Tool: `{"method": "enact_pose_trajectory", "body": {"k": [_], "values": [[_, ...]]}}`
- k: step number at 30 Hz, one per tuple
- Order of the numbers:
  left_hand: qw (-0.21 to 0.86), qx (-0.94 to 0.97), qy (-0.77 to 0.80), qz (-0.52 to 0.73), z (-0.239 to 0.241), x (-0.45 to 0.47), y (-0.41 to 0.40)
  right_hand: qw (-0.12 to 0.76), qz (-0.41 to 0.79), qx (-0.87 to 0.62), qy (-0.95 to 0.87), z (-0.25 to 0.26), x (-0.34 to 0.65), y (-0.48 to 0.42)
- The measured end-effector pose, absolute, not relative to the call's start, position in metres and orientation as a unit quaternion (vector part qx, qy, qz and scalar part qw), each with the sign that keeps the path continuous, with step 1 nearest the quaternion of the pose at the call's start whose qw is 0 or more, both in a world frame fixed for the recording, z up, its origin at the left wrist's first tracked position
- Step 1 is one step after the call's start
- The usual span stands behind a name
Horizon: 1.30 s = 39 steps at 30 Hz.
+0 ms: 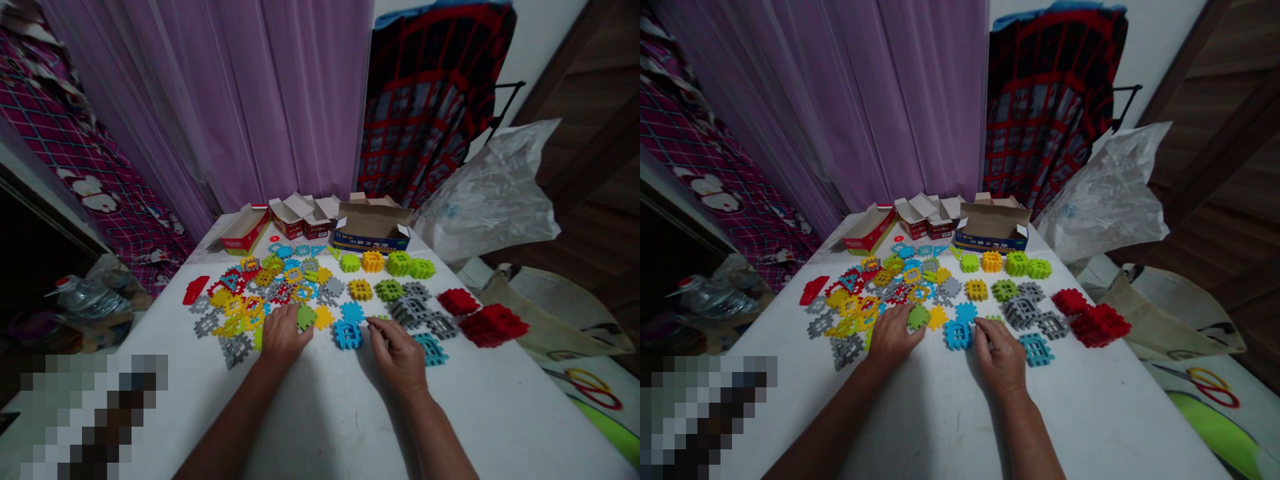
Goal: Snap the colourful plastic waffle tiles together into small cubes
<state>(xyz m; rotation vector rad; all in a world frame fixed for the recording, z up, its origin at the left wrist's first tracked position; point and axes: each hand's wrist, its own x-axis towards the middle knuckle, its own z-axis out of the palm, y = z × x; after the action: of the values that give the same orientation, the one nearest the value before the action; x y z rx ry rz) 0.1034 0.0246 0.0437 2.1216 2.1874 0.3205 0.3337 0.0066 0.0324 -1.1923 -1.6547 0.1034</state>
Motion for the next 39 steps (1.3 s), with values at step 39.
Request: {"method": "enact_pose_trajectory", "body": {"k": [39], "values": [[0.044,0.713,0.699,0.046,0.094,0.096,0.081,0.521,0.029,-0.499,-0.692,0.033,0.338,0.008]]}}
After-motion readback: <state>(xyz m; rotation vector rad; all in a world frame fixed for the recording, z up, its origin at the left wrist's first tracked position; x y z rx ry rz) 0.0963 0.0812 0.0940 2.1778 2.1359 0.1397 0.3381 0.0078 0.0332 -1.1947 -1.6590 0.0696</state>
